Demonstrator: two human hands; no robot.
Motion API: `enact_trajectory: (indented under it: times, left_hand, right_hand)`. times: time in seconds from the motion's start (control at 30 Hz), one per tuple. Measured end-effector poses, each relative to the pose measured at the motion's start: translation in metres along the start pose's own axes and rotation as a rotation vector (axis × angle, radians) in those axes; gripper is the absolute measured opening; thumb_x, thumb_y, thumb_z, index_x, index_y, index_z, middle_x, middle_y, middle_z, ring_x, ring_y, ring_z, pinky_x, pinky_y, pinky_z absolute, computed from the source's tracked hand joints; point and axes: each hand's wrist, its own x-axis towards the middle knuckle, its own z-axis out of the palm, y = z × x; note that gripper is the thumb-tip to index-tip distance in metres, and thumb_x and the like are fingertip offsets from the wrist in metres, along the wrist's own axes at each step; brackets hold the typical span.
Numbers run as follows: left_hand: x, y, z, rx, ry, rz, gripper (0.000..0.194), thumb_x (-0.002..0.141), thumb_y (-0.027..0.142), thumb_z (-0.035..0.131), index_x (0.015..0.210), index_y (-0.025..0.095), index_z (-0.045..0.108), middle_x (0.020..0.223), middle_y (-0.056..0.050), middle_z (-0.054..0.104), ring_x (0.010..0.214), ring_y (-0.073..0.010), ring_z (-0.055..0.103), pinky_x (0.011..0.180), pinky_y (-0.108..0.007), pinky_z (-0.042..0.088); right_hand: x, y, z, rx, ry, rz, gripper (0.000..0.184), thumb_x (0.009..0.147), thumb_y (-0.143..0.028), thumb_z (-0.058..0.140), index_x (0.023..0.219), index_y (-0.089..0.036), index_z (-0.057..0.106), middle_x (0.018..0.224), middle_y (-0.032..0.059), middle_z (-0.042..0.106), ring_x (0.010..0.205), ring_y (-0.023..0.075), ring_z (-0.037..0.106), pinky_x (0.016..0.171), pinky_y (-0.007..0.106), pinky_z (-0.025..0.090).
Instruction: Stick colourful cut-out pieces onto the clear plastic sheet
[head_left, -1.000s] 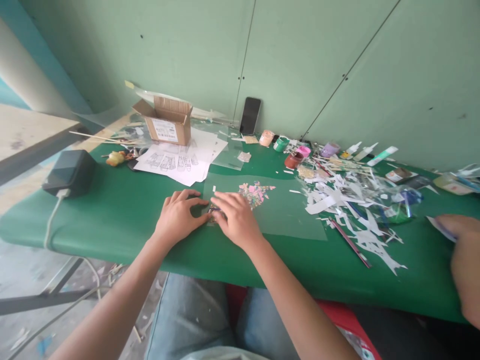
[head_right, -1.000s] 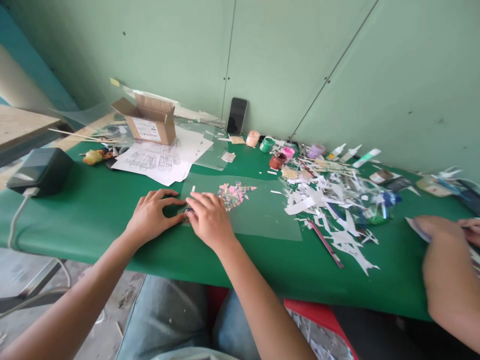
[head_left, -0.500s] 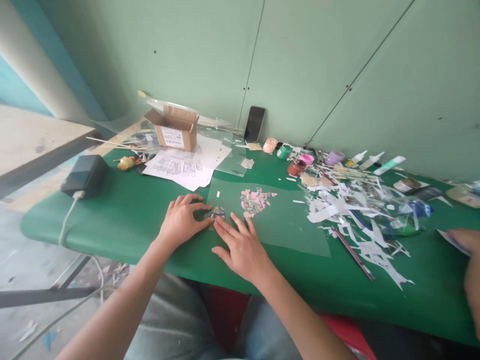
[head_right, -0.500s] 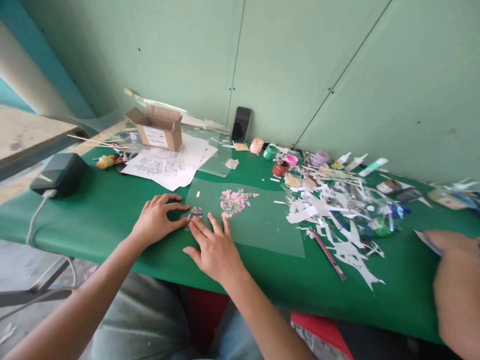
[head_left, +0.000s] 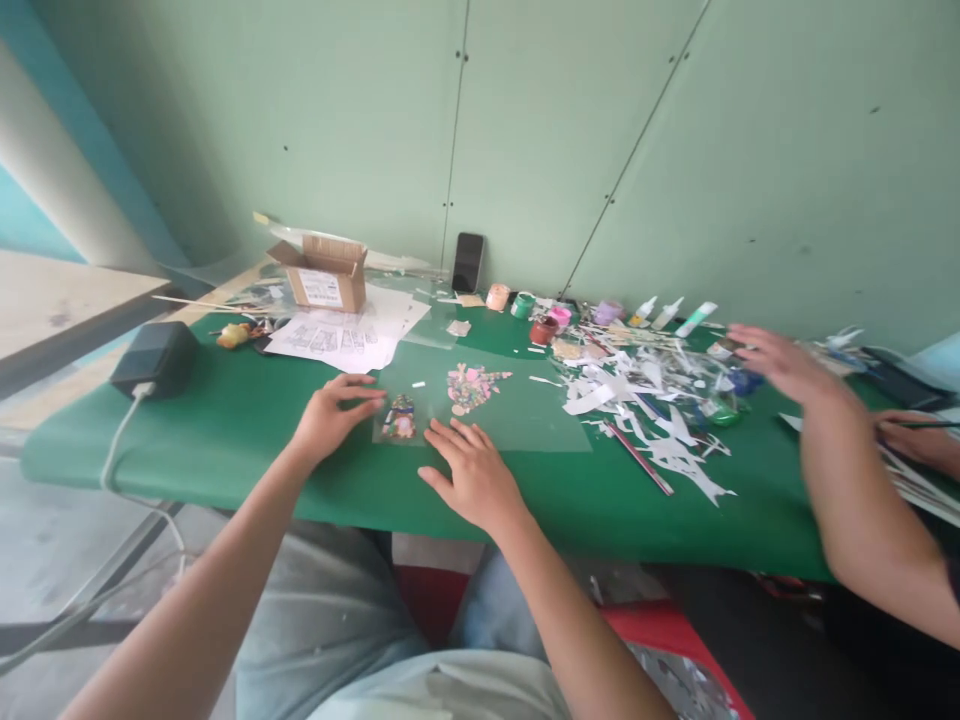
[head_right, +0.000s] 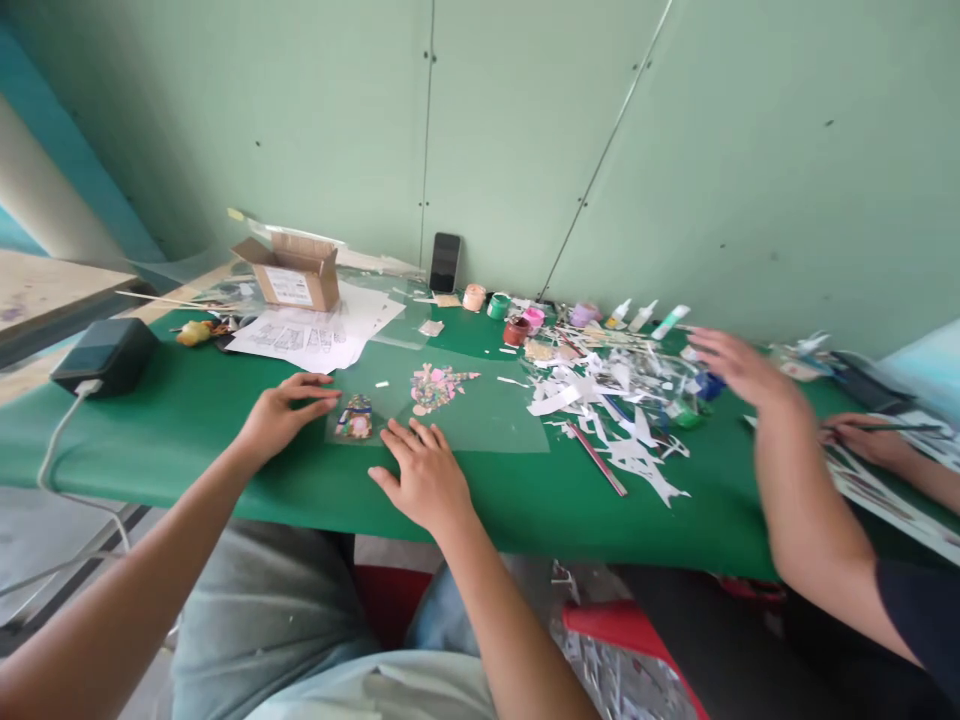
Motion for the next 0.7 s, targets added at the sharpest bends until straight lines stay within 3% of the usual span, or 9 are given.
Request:
enact_trajectory:
  times: [0.07, 0.13, 0.3, 0.4, 0.5, 0.57, 0.7]
  left_hand:
    - [0.002, -0.0009, -0.0026, -0.156, 0.08, -0.078, 0.036, 0.072, 0.052, 0.062, 0.091, 0.024, 0.074, 0.109, -0.005, 0.073, 0.109, -0.0254, 0.064, 0.102, -0.037, 0.046]
    - [0.0038, -0.0012, -0.0029, -0.136, 0.11, -0.136, 0.034, 0.073, 0.047, 0.059, 0.092, 0.022, 0.072, 0.102, -0.005, 0.075, 0.102, -0.0259, 0.066, 0.096, -0.037, 0.049]
    - [0.0049, -0.0023, 0.0027, 0.349, 0.107, -0.087, 0.037, 0.075, 0.025, 0.047, 0.106, 0.02, 0.066, 0.109, -0.01, 0.073, 0.105, -0.0294, 0.064, 0.095, -0.042, 0.049]
    - [0.0051, -0.0018, 0.0044, 0.473, 0.173, -0.113, 0.036, 0.078, 0.028, 0.047, 0.11, 0.019, 0.061, 0.109, -0.012, 0.071, 0.106, -0.0311, 0.063, 0.093, -0.044, 0.05]
    - [0.0062, 0.0013, 0.0046, 0.564, 0.079, -0.095, 0.031, 0.08, 0.035, 0.047, 0.103, 0.021, 0.063, 0.108, -0.012, 0.071, 0.109, -0.0353, 0.062, 0.092, -0.049, 0.049]
    - [0.0066, 0.0038, 0.0042, 0.537, 0.034, -0.072, 0.033, 0.082, 0.038, 0.044, 0.104, 0.022, 0.063, 0.107, -0.011, 0.071, 0.109, -0.0355, 0.062, 0.093, -0.05, 0.048]
    - [0.005, 0.0073, 0.0026, 0.301, 0.087, -0.152, 0.039, 0.082, 0.042, 0.043, 0.113, 0.024, 0.058, 0.102, -0.006, 0.074, 0.101, -0.0276, 0.067, 0.087, -0.039, 0.051]
  right_hand:
    - [0.0002, -0.0005, -0.0026, 0.023, 0.001, -0.018, 0.046, 0.097, -0.045, 0.049, 0.138, -0.025, 0.056, 0.146, 0.0024, 0.052, 0.138, 0.0258, 0.043, 0.116, 0.049, 0.032]
    - [0.0003, -0.0007, -0.0048, 0.057, 0.0, -0.013, 0.045, 0.096, -0.045, 0.051, 0.136, -0.026, 0.057, 0.144, 0.0014, 0.054, 0.137, 0.0251, 0.044, 0.116, 0.048, 0.032]
    - [-0.0001, 0.001, -0.0062, 0.142, 0.112, 0.024, 0.042, 0.093, -0.035, 0.056, 0.134, -0.025, 0.058, 0.141, 0.0011, 0.057, 0.131, 0.0214, 0.051, 0.114, 0.041, 0.036]
    - [-0.0014, 0.0034, -0.0048, 0.153, 0.217, -0.001, 0.039, 0.094, -0.026, 0.051, 0.131, -0.025, 0.06, 0.139, 0.0007, 0.06, 0.128, 0.0187, 0.052, 0.112, 0.038, 0.037]
    - [-0.002, 0.0049, -0.0023, 0.132, 0.259, -0.032, 0.037, 0.094, -0.027, 0.051, 0.129, -0.025, 0.062, 0.137, 0.0007, 0.061, 0.13, 0.0195, 0.051, 0.112, 0.04, 0.036]
    - [-0.0022, 0.0053, -0.0009, 0.111, 0.262, -0.042, 0.037, 0.093, -0.03, 0.051, 0.128, -0.026, 0.062, 0.137, 0.0003, 0.061, 0.13, 0.0206, 0.05, 0.113, 0.041, 0.035]
    - [-0.0031, 0.0052, -0.002, 0.099, 0.284, -0.033, 0.038, 0.094, -0.03, 0.049, 0.129, -0.025, 0.062, 0.141, 0.0016, 0.058, 0.131, 0.0203, 0.049, 0.114, 0.041, 0.034]
